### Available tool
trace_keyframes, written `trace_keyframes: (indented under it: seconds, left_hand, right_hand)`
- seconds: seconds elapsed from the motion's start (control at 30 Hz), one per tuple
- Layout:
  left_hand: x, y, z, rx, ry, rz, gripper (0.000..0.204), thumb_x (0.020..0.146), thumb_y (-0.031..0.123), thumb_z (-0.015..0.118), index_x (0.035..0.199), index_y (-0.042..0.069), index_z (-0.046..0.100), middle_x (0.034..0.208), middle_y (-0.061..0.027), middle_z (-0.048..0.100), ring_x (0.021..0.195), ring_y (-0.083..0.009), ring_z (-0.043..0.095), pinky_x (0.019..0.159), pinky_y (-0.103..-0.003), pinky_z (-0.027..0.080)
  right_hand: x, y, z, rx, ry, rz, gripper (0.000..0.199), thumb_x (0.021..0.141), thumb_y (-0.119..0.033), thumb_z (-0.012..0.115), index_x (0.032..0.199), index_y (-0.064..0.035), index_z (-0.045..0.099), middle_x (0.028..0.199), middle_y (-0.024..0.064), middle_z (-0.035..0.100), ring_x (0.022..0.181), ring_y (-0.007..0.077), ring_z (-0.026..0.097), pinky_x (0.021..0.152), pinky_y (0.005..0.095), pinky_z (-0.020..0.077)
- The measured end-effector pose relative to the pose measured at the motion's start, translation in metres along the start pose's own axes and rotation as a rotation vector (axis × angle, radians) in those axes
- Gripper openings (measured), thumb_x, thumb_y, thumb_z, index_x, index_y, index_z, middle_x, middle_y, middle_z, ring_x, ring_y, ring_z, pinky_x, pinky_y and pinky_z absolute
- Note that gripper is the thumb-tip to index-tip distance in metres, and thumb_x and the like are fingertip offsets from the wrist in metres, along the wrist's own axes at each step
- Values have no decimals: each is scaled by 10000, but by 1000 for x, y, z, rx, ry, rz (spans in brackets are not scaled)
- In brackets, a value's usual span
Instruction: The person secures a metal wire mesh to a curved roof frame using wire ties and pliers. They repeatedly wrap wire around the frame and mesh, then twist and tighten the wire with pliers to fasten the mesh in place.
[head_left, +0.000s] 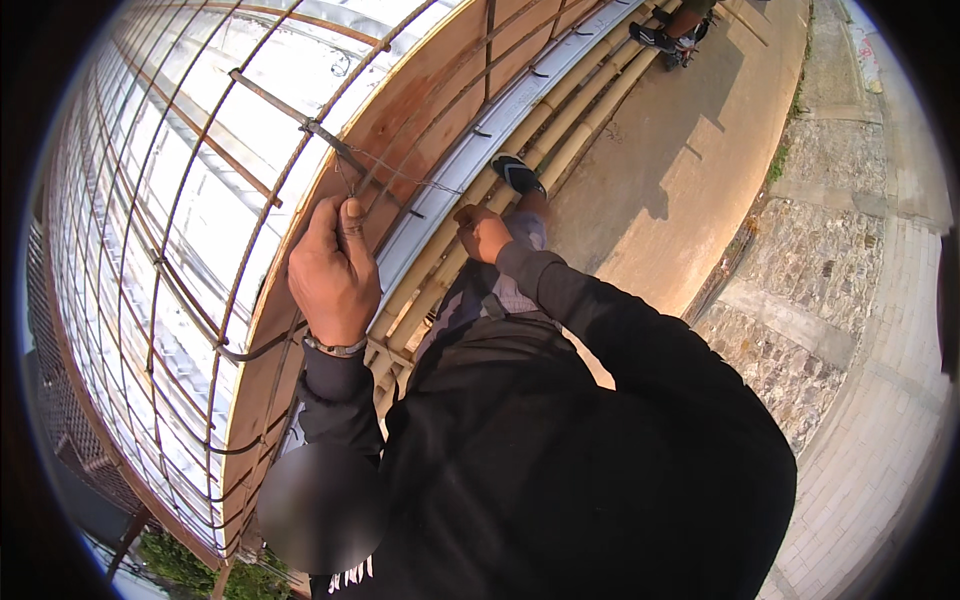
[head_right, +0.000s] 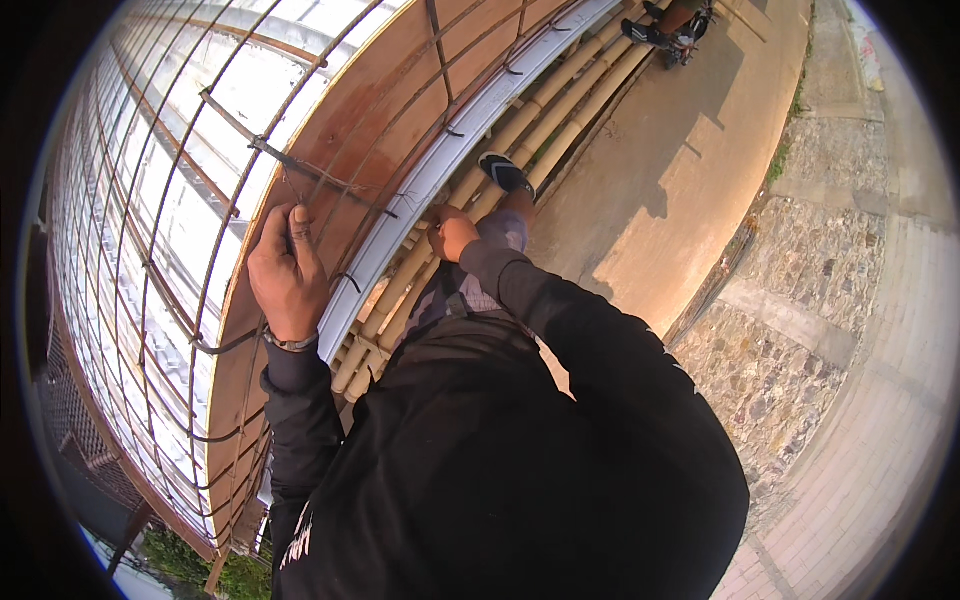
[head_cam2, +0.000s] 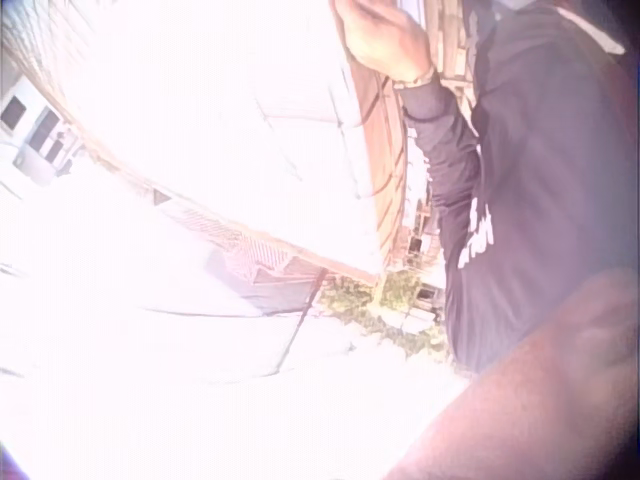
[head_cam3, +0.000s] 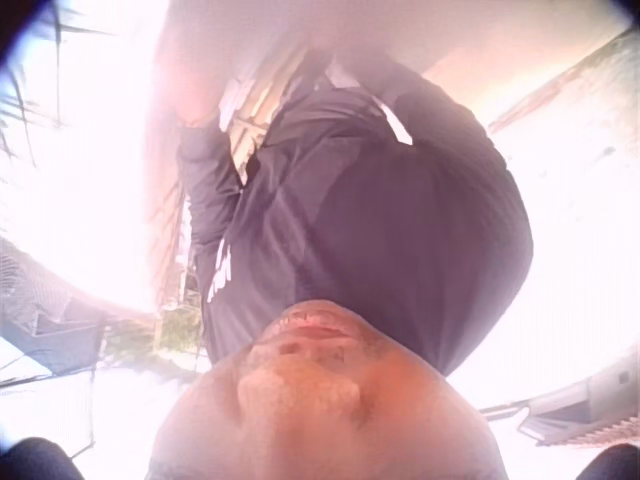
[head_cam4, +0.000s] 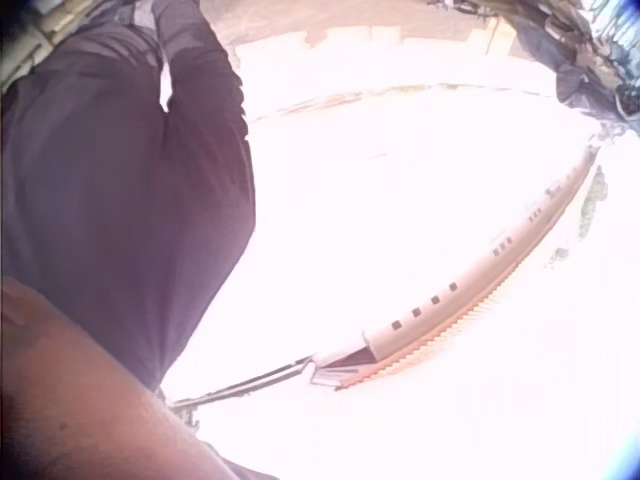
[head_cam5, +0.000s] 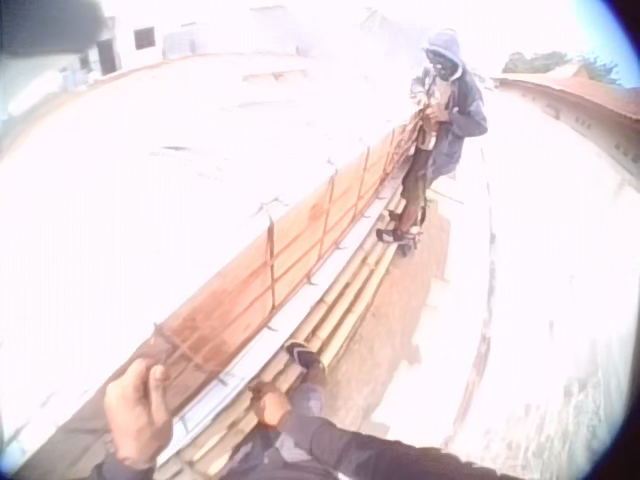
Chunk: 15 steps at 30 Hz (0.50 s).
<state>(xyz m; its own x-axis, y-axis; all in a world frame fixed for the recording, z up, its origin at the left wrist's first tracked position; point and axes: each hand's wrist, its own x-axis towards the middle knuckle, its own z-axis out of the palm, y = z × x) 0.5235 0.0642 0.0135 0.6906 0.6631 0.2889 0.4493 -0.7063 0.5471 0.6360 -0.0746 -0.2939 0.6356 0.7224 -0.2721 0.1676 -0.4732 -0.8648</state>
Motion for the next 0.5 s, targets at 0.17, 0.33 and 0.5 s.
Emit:
trace_keyframes:
  seconds: [0.17, 0.33, 0.5]
  left_hand:
    - [2, 5, -3, -37, -93, -64, 263, 1035, 244, 547, 974, 6, 642, 718, -177, 620, 623, -345, 593, 600, -375, 457]
    - [1, 5, -3, 19, -76, -61, 250, 1034, 228, 549, 981, 1, 639, 733, -179, 634, 649, -339, 626, 615, -372, 469]
    - [1, 5, -1, 50, -104, -101, 250, 1034, 233, 553, 986, 4, 641, 690, -166, 600, 591, -303, 578, 581, -362, 446]
  right_hand:
    - [14, -39, 40, 236, 247, -13, 246, 856, -62, 629, 1097, -16, 645, 1057, 170, 656, 933, 286, 646, 781, 379, 511]
    - [-2, -113, 6, 414, 415, -417, 333, 856, -21, 614, 1187, 7, 584, 1210, 204, 596, 1060, 348, 614, 870, 379, 495]
    - [-15, -176, -6, 219, 521, -479, 460, 858, -72, 675, 1288, 32, 546, 1210, 226, 559, 1118, 388, 581, 938, 417, 475]
